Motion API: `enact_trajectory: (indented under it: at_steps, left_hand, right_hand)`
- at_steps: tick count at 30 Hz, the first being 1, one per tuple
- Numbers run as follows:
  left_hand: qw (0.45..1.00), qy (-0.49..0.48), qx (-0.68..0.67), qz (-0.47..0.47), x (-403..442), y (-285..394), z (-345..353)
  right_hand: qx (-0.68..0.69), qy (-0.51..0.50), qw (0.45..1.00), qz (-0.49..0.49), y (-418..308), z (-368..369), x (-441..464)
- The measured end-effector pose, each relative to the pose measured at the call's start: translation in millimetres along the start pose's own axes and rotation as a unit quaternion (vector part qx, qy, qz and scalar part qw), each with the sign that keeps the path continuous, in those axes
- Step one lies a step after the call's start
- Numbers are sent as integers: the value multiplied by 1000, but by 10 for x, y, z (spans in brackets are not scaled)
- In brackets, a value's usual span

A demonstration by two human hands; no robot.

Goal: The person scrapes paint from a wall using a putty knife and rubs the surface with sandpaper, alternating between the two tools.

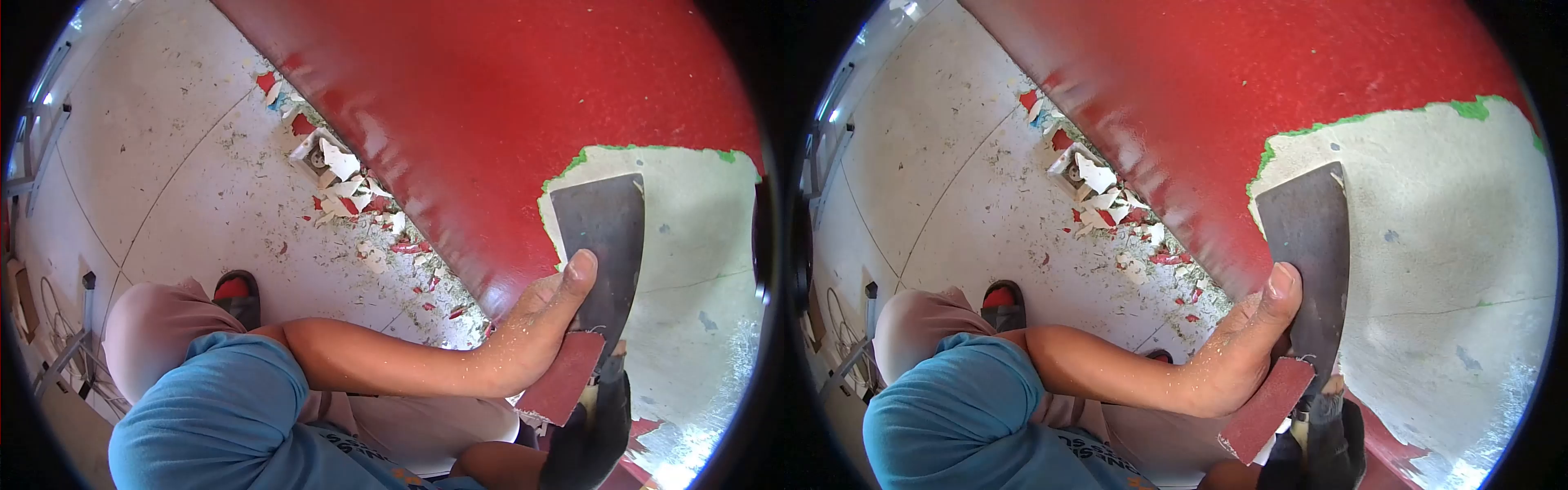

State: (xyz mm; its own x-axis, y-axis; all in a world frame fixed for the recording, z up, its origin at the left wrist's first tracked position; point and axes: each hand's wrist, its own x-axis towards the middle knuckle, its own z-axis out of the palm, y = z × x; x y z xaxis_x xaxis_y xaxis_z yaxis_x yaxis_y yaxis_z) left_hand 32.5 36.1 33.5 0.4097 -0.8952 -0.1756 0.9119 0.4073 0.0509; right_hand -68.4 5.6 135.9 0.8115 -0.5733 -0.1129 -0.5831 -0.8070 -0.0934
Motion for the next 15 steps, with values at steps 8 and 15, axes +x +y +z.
enact_trajectory:
  at_steps: [8,15]
  left_hand:
    - [999,30,31,-4,27,-1,-53]
    - [996,17,88,19,65,24,-211]
  right_hand:
    - [-40,19,999,-19,-166,23,-12]
    - [68,44,997,-15,-212,130,-7]
